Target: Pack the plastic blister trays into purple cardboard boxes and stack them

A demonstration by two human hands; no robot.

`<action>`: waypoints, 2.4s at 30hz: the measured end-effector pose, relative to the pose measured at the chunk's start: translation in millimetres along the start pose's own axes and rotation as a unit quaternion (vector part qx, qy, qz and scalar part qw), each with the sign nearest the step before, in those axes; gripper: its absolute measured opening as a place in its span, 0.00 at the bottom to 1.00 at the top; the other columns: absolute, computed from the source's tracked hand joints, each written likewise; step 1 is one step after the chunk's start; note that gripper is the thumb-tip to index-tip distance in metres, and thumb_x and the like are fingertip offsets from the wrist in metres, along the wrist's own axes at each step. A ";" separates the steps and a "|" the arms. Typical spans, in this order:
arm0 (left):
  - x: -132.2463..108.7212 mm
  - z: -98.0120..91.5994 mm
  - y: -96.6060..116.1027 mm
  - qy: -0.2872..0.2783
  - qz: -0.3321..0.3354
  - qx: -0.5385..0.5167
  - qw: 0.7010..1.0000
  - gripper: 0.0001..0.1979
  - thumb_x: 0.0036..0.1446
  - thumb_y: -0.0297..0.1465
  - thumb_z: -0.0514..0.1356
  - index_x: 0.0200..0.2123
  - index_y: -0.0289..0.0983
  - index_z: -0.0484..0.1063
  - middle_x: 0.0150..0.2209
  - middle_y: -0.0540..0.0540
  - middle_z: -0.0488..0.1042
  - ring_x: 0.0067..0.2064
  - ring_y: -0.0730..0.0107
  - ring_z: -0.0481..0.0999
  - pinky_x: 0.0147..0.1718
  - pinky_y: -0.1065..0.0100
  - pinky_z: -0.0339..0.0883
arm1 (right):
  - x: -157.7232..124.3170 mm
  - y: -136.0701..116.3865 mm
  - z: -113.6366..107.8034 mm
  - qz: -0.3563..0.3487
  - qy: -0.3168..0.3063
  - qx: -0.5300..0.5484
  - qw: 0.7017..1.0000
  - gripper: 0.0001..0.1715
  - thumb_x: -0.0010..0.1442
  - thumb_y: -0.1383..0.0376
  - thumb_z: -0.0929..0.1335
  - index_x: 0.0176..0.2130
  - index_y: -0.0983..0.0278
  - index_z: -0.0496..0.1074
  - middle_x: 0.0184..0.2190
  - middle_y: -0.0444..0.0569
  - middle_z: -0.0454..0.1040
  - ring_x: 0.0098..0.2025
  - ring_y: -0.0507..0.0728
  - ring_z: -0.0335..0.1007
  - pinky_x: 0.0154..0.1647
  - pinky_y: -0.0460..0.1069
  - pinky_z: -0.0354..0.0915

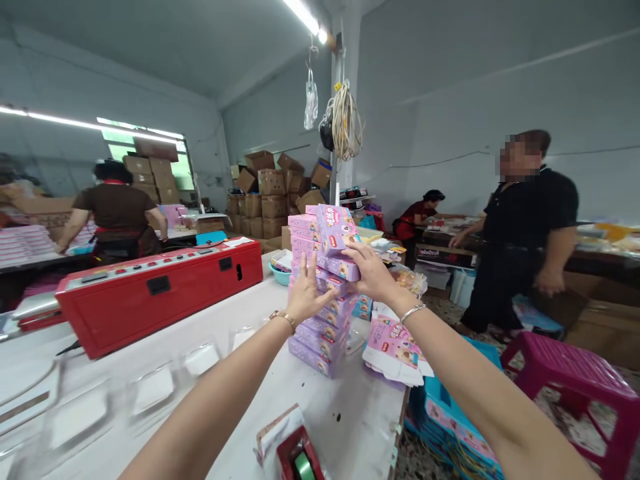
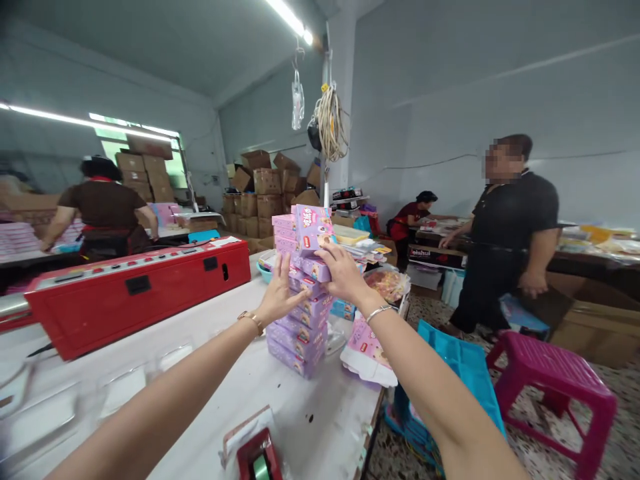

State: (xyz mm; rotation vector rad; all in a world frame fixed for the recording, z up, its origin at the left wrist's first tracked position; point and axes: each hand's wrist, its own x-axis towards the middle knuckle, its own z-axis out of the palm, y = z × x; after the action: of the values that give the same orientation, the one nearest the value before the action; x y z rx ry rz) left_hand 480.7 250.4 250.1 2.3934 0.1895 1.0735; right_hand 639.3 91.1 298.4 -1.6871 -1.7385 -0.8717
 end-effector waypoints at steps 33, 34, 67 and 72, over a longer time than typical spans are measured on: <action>0.7 -11.7 20.0 -0.041 0.010 0.130 0.991 0.44 0.56 0.51 0.66 0.69 0.39 0.57 0.74 0.33 0.53 0.75 0.39 0.49 0.70 0.37 0.47 | 67.1 26.4 27.0 0.100 -0.010 0.092 0.991 0.12 0.57 0.55 0.77 0.40 0.59 0.84 0.44 0.57 0.78 0.53 0.71 0.68 0.61 0.69 0.62; 0.9 -12.0 19.3 -0.043 0.010 0.126 0.991 0.44 0.56 0.51 0.66 0.69 0.39 0.57 0.74 0.32 0.53 0.75 0.39 0.49 0.70 0.38 0.47 | 68.9 26.2 26.4 0.104 -0.008 0.099 0.990 0.11 0.58 0.57 0.76 0.38 0.60 0.84 0.44 0.57 0.78 0.52 0.70 0.69 0.61 0.68 0.63; -4.1 -1.1 -7.8 0.070 -0.016 -0.047 0.996 0.52 0.58 0.54 0.62 0.74 0.35 0.43 0.78 0.31 0.31 0.78 0.50 0.29 0.73 0.45 0.30 | 22.1 46.2 23.8 0.367 0.230 0.536 0.725 0.38 0.57 0.32 0.68 0.49 0.58 0.75 0.46 0.51 0.83 0.47 0.62 0.80 0.43 0.54 0.74; -15.9 0.2 -33.4 0.126 -0.154 -0.113 0.973 0.49 0.63 0.54 0.58 0.74 0.34 0.40 0.77 0.32 0.39 0.78 0.52 0.35 0.74 0.52 0.30 | -20.2 36.4 45.2 0.400 0.282 0.558 0.670 0.43 0.57 0.27 0.61 0.48 0.56 0.75 0.44 0.48 0.83 0.50 0.61 0.79 0.43 0.52 0.73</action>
State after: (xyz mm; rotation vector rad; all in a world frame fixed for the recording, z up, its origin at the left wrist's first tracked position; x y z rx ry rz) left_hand 472.6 274.0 222.9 1.9442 0.4831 1.1767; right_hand 678.8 113.2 256.8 -0.9118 -0.6013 0.1663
